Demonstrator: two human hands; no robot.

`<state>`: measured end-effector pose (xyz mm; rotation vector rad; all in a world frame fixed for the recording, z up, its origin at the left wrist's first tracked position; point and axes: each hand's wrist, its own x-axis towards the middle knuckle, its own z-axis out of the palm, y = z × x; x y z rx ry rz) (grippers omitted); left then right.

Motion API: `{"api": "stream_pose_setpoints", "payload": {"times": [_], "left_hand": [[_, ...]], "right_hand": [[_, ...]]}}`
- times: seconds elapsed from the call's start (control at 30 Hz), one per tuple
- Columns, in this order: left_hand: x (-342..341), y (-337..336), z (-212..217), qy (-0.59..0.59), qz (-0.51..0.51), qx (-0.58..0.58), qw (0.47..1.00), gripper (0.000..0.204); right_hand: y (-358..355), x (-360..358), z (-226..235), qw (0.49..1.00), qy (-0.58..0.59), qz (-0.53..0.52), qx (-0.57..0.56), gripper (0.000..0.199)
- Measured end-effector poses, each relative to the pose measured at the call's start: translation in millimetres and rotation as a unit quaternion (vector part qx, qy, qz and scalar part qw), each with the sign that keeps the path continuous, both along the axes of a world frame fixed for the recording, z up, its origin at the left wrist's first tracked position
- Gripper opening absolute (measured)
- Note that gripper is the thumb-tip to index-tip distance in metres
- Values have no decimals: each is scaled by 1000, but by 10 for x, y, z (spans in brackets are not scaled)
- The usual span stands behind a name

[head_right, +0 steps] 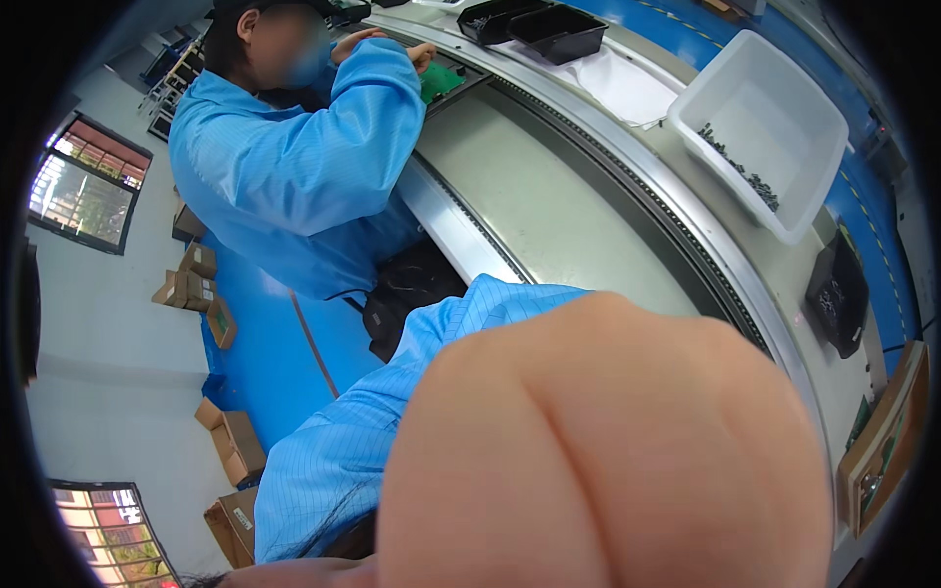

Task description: The person installs small components onto circuit boards by hand, inserting the parts into holes across the panels and sliding the boards along the conveyor track.

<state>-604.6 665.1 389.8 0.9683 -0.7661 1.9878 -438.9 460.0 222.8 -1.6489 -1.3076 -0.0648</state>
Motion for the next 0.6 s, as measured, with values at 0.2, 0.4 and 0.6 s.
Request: {"api": "stream_pose_setpoints", "payload": {"times": [0.2,0.4,0.6], "left_hand": [[-53,20,-109,-2,-1,0,1000,20],[-74,-11,-104,-10,-11,17,1000,21],[-60,-61,-23,-20,-21,47,998,21]], "right_hand": [[-24,-57,-61,1000,5,-1,-2,13],[-21,-87,-57,1000,5,-11,13,13],[23,-97,-11,999,2,-20,41,13]]}}
